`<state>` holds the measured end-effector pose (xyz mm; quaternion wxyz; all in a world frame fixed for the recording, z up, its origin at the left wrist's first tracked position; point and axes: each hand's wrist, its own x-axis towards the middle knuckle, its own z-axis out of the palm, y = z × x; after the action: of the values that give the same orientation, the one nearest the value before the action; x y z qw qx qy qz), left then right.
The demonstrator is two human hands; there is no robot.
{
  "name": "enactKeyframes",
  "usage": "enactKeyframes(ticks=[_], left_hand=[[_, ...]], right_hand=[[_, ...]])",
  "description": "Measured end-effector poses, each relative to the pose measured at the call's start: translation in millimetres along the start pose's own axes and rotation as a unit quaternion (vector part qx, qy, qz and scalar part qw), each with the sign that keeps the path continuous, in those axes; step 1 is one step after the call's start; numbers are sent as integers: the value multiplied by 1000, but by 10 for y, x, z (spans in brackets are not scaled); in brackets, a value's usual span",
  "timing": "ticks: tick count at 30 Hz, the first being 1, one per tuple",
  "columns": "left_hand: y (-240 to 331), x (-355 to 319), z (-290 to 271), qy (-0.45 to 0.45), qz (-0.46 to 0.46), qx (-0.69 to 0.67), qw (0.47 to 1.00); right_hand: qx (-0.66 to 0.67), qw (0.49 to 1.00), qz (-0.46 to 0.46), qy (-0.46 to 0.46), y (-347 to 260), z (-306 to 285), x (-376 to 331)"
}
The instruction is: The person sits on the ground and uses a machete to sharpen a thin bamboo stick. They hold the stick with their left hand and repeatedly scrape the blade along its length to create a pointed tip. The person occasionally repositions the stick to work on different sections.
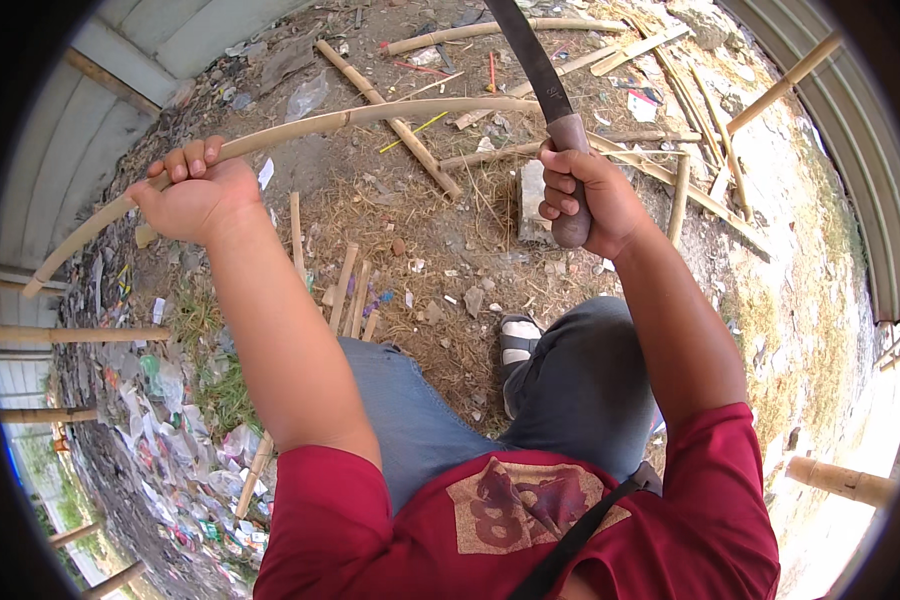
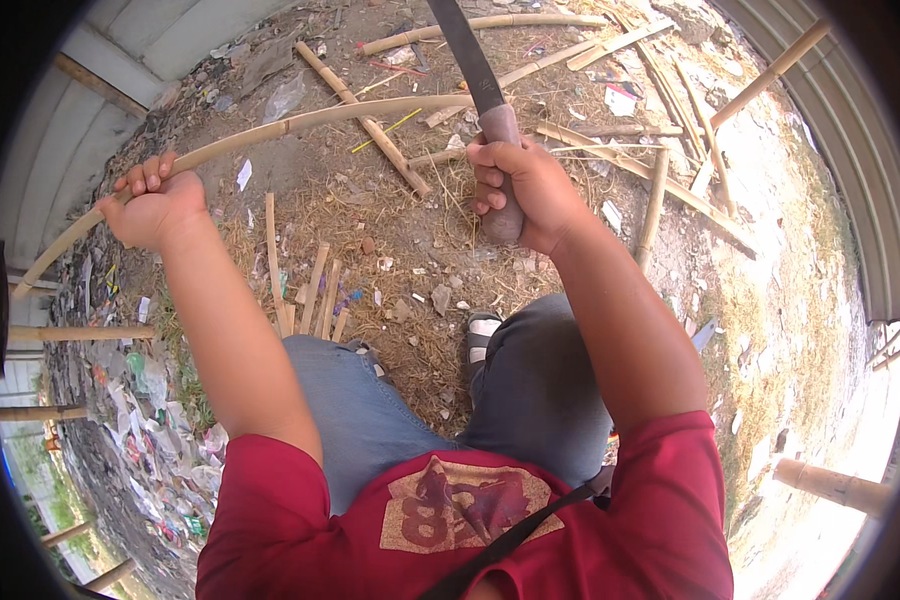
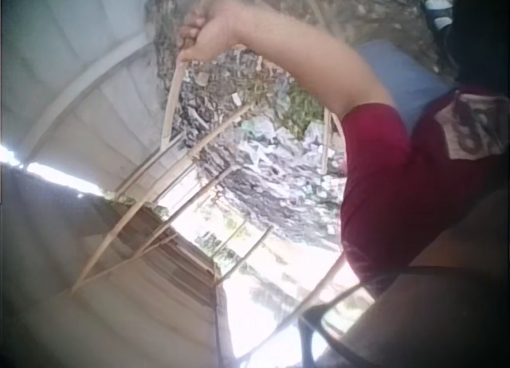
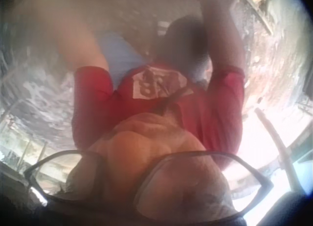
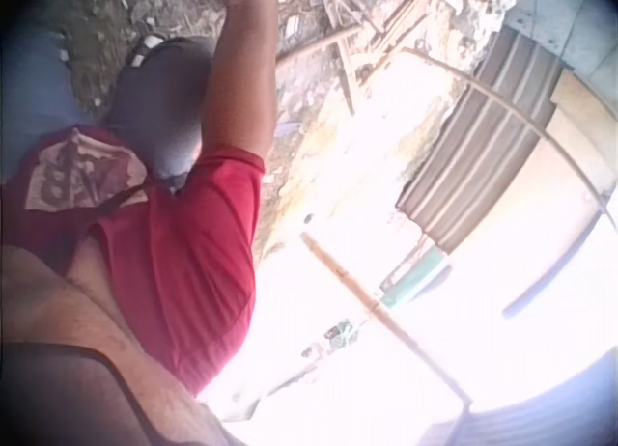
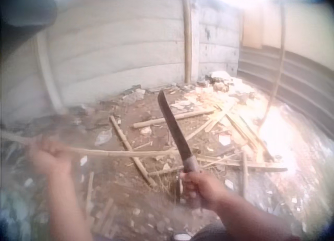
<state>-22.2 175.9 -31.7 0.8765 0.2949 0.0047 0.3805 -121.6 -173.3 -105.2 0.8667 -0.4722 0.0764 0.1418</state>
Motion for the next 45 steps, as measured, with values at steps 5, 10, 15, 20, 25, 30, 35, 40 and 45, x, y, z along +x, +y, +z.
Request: enactKeyframes(ticks=[5, 10, 15, 20, 25, 30, 35, 40, 45], left_hand=[[497, 12, -279, 81, 24, -77, 993], [569, 195, -738, 87, -16, -31, 996], [532, 229, -1053, 130, -81, -93, 984], [604, 243, -1179, 126, -114, -112, 979], [628, 201, -1170, 105, -135, -92, 981], [581, 211, -1229, -21, -159, -60, 985], [618, 151, -1110, -67, -286, 323, 899], [627, 42, -1107, -320, -427, 619, 576], [500, -32, -991, -393, -64, 656, 642]], right_hand=[[67, 998, -12, 1, 278, 554, 306], [32, 999, -11, -6, 622, 861, 497], [-1, 1000, -25, 7, 750, 1057, 660], [13, 1000, -16, 19, 890, 1062, 800], [55, 998, -23, 15, 889, 1046, 811], [91, 995, -38, 19, 764, 964, 741], [88, 990, -76, 81, 660, 764, 711], [83, 977, -116, 158, 557, 479, 765], [75, 972, -155, 162, 424, 260, 791]])
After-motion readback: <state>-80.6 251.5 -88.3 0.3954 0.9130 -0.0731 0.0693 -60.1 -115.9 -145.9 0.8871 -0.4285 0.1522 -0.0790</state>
